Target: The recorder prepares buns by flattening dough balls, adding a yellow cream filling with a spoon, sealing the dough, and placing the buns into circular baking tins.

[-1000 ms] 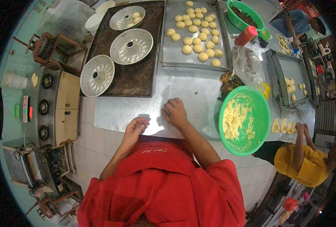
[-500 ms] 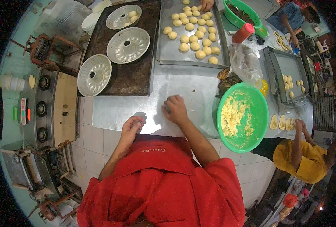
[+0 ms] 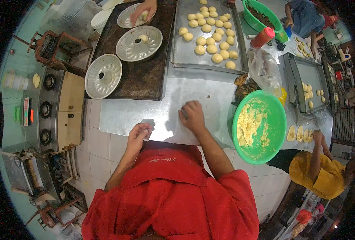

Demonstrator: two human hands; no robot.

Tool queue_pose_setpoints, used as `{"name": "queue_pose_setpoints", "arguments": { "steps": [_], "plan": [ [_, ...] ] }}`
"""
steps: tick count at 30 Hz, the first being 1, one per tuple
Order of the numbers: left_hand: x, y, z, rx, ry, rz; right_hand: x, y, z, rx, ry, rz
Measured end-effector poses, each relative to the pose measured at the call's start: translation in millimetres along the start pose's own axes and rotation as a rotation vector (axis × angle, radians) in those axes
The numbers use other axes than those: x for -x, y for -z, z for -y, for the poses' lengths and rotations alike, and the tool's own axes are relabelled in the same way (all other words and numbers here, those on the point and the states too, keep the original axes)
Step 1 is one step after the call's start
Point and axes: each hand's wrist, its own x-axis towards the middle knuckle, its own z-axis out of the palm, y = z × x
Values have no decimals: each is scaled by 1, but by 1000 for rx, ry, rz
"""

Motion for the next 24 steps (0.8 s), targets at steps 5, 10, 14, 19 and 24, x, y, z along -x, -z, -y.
{"name": "queue_pose_setpoints", "arguments": {
  "steps": [5,10,14,19,24],
  "plan": [
    [6,6,-5,-12,-32,-16,47,34,0,-63,-1,37],
    [5,32,2,15,-57,-52,19,47,-32,150,-95,-11],
    [-4,39,-7,-33,-15,-15,5,11,-10,79,-77,-88],
    [-21,60,-13,-54,-60,-7,13,42,16,3,-221,8],
    [-47,94,-12,-104,-120,22,12,64,18,103,-196,273]
  ]
}}
